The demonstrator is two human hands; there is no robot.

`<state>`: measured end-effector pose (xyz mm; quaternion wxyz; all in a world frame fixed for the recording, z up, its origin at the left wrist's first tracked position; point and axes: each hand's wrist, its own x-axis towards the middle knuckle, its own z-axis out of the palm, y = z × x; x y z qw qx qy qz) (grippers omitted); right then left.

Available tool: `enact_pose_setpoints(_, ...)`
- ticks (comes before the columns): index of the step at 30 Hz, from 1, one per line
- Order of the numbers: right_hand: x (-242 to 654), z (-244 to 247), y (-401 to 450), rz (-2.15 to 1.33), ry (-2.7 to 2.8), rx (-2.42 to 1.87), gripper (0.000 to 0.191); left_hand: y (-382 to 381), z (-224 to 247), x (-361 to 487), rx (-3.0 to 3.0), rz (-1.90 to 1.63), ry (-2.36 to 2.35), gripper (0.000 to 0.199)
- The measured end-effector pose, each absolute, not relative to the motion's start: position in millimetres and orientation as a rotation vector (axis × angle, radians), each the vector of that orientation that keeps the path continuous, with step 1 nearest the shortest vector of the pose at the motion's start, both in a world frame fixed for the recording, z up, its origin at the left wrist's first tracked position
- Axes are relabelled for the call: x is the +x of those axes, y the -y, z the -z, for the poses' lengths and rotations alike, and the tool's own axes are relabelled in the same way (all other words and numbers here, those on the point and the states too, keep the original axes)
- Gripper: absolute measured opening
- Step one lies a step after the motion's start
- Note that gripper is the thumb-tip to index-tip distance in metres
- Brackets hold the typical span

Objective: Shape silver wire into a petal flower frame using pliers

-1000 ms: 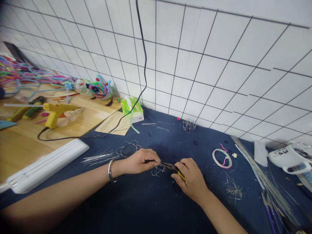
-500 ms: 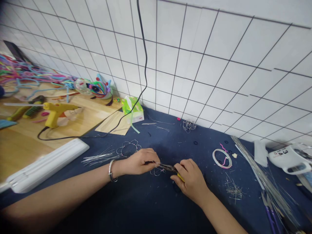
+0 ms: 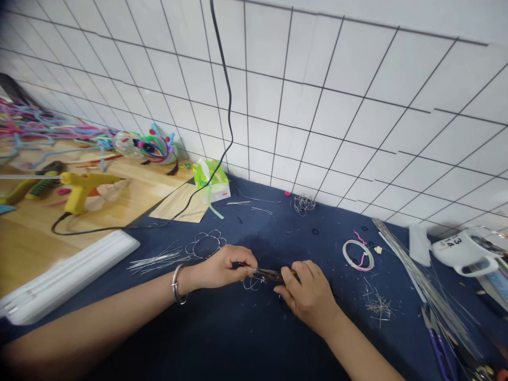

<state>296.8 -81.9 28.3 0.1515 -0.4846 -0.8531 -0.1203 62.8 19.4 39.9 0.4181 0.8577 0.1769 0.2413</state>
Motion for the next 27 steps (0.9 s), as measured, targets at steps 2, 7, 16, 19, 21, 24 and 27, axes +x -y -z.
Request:
enact_pose_setpoints(2, 297, -28, 82, 0.354, 2.448, -1.391, 0.033, -19, -41, 63, 2.143, -0.606, -0.448, 0.012)
enact_pose_setpoints(7, 296, -27, 82, 0.397, 2.446, -1.361, 0.033, -17, -42, 63, 2.095, -0.604, -0.475, 0.012)
enact_pose_setpoints(16, 292, -27, 83, 0.294, 2.385, -1.398, 0.030, -16, -38, 64, 1.952, -0.527, -0.522, 0.016)
enact_pose_setpoints(19, 289, -26, 83, 0.168, 2.320, -1.436, 0.026, -20, -39, 64, 1.903, -0.499, -0.503, 0.017)
enact_pose_setpoints(21, 288, -25, 84, 0.138, 2.295, -1.458, 0.025, -22, -41, 63, 1.893, -0.482, -0.483, 0.017)
enact_pose_setpoints(24, 288, -24, 84, 0.176, 2.303, -1.475, 0.025, -24, -42, 62, 1.855, -0.430, -0.456, 0.016)
enact_pose_setpoints(27, 290, -24, 85, 0.285, 2.327, -1.466, 0.027, -26, -41, 61, 1.821, -0.389, -0.451, 0.017)
